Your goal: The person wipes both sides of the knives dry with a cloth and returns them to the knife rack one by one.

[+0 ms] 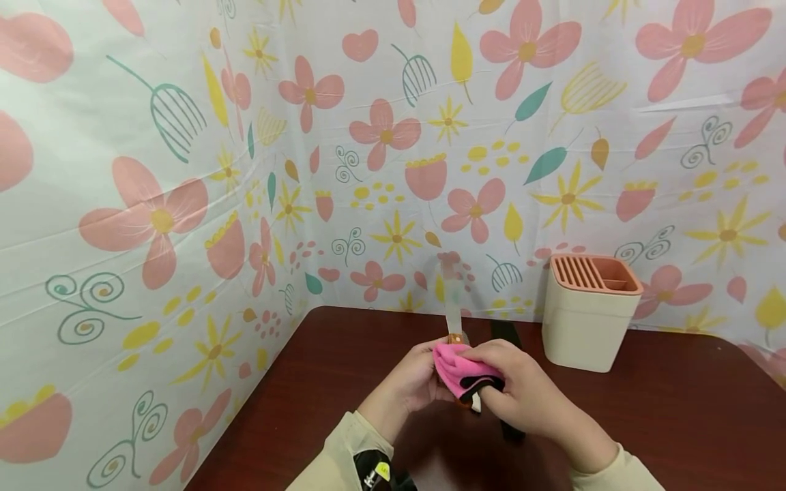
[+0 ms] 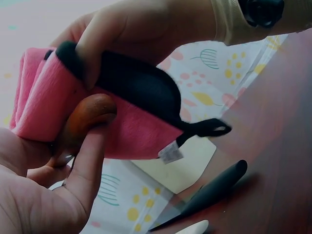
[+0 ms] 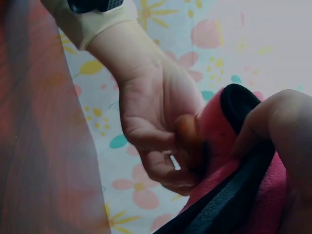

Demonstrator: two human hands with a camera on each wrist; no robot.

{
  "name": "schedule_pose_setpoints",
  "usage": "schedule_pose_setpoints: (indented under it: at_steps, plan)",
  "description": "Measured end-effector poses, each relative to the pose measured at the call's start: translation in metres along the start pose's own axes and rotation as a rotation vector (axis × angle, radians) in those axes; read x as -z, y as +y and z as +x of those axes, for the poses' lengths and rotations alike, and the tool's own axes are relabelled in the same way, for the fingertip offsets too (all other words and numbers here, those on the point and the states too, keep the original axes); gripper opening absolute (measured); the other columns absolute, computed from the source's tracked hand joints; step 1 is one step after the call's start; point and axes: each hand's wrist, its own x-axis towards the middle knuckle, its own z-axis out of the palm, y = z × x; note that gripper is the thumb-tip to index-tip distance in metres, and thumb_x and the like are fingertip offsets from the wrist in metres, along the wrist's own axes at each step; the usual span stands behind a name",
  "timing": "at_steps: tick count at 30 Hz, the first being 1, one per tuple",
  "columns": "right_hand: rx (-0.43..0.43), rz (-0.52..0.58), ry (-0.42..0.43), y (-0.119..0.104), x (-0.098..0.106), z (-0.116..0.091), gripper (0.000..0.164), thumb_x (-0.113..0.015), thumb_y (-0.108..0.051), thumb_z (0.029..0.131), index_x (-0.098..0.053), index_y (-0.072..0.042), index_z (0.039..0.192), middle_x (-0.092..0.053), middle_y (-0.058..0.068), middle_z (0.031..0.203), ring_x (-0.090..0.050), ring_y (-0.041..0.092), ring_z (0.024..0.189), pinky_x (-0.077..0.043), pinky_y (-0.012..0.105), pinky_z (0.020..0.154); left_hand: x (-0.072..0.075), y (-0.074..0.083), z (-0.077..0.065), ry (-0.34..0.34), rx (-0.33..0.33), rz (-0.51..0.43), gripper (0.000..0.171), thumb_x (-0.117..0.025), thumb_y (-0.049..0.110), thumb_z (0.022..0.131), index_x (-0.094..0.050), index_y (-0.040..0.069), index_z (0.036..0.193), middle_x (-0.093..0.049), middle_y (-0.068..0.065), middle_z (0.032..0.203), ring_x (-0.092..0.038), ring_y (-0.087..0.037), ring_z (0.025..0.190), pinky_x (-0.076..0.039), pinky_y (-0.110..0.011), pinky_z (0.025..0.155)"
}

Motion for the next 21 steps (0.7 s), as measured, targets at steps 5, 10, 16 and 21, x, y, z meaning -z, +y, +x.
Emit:
schedule_pose_setpoints:
  at_steps: [5,10,16,21]
  plan:
    - [0.051,-0.044,-0.041,-0.007,0.005,-0.001,0.061,-0.070,0.005,0.066,-0.073,-0.025,0.119,-0.070,-0.014,0.113,-0.062,0.004,0.102,-0.047,0.015,0.085,0.002,-0.001,0.000,0.025,-0.021,-0.014,0.032,-0.053,0.022,0.106,-0.065,0.011,0.133,-0.072,0.004,0.095,-0.072,-0.009,0.081,-0.061,-0.028,0.061]
    - [0.052,-0.070,-0.099,-0.016,0.009,-0.002,0.058,-0.075,0.001,0.072,-0.072,-0.029,0.122,-0.067,-0.019,0.109,-0.059,-0.001,0.099,-0.048,0.016,0.081,0.003,-0.002,0.001,0.039,-0.027,-0.034,0.034,-0.050,0.019,0.107,-0.061,0.007,0.137,-0.072,0.006,0.090,-0.071,-0.005,0.081,-0.060,-0.024,0.066]
    - [0.058,-0.074,-0.141,-0.019,0.011,-0.002,0.053,-0.077,-0.001,0.073,-0.074,-0.026,0.120,-0.067,-0.021,0.106,-0.060,-0.003,0.098,-0.049,0.015,0.082,0.003,-0.003,0.003,0.093,-0.063,-0.034,0.038,-0.051,0.017,0.107,-0.057,-0.001,0.140,-0.071,0.000,0.094,-0.070,-0.007,0.085,-0.058,-0.019,0.075]
    - [0.064,-0.037,-0.190,-0.022,0.012,-0.003,0.052,-0.075,0.001,0.073,-0.074,-0.023,0.119,-0.067,-0.020,0.103,-0.059,-0.002,0.094,-0.050,0.017,0.078,0.005,-0.003,0.005,0.135,-0.063,0.005,0.040,-0.051,0.020,0.108,-0.057,0.000,0.142,-0.076,-0.005,0.100,-0.071,-0.012,0.088,-0.058,-0.024,0.078]
